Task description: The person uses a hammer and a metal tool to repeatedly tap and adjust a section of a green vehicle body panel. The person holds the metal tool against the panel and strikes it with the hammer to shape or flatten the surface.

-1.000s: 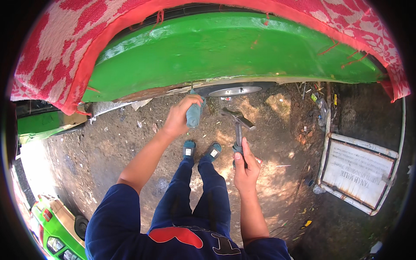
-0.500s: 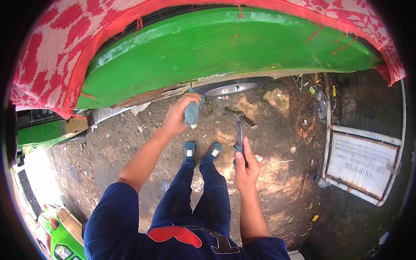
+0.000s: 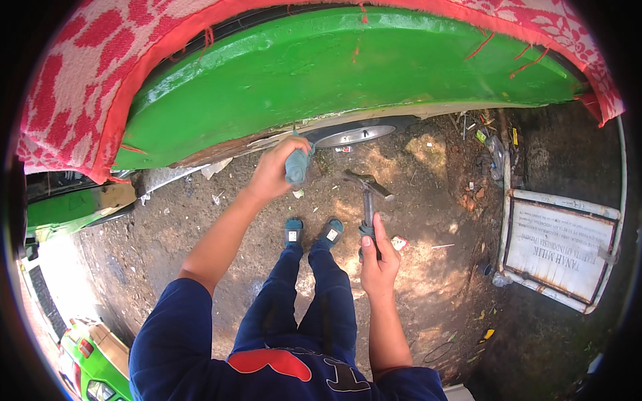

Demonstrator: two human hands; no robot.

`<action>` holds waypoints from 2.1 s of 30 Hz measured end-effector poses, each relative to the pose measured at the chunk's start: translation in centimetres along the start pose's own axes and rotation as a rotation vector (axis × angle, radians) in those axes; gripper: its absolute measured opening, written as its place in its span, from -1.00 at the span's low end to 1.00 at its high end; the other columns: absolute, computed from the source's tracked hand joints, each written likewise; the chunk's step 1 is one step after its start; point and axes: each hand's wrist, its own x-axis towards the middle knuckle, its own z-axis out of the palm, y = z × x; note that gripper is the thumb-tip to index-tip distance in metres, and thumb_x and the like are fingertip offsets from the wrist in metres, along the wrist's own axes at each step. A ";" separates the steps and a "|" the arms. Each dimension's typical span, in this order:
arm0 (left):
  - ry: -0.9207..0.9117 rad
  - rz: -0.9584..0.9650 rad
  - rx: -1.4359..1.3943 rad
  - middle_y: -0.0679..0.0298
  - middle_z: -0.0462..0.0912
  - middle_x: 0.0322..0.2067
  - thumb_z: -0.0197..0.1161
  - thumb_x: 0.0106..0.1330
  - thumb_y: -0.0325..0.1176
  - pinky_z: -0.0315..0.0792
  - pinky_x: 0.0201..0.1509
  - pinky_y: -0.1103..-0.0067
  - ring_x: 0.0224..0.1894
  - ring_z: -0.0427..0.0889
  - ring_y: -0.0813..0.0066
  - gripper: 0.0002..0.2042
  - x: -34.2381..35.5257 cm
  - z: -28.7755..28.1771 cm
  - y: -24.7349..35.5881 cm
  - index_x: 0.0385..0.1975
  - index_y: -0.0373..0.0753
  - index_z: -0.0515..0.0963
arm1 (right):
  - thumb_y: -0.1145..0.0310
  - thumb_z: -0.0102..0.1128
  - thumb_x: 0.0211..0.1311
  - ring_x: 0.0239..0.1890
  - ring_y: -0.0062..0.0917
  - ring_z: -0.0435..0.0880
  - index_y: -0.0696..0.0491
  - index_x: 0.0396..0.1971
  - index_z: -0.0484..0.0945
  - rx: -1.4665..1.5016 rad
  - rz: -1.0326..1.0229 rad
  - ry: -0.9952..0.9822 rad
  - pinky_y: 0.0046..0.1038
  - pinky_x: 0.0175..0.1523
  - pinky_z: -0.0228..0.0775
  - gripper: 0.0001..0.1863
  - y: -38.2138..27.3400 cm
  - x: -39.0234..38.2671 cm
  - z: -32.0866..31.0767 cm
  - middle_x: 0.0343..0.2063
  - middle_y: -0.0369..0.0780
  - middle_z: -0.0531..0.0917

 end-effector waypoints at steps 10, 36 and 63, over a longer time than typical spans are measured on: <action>0.007 -0.187 -0.138 0.23 0.68 -0.29 0.29 0.04 -0.57 0.50 -0.06 0.52 -0.20 0.67 0.40 -0.72 3.5 -2.3 -0.5 -0.22 -0.23 0.50 | 0.49 0.12 0.39 -0.51 -0.81 0.42 0.11 0.32 0.39 0.026 -0.013 0.000 -0.69 -0.43 0.32 -0.50 -2.3 1.5 1.0 -0.42 -0.37 0.57; 0.045 -0.155 -0.026 0.14 0.64 -0.16 0.29 0.06 -0.52 0.53 -0.11 0.27 -0.07 0.62 -0.01 -0.67 -1.1 -0.8 -2.7 -0.15 -0.11 0.45 | 0.42 0.11 0.41 -0.42 -0.77 0.47 -0.07 0.32 0.42 -0.291 -0.271 -0.063 -0.65 -0.37 0.39 -0.52 -11.5 3.4 2.7 -0.36 -0.34 0.63; 0.073 -0.112 -0.012 0.21 0.59 -0.03 0.24 0.04 -0.63 0.50 0.01 0.34 0.02 0.56 0.03 -0.63 0.6 1.2 2.2 -0.13 -0.17 0.45 | 0.42 0.14 0.38 -0.43 -0.76 0.38 -0.08 0.31 0.44 -0.300 0.080 -0.133 -0.64 -0.26 0.34 -0.51 -13.0 1.8 -9.0 -0.48 -0.38 0.55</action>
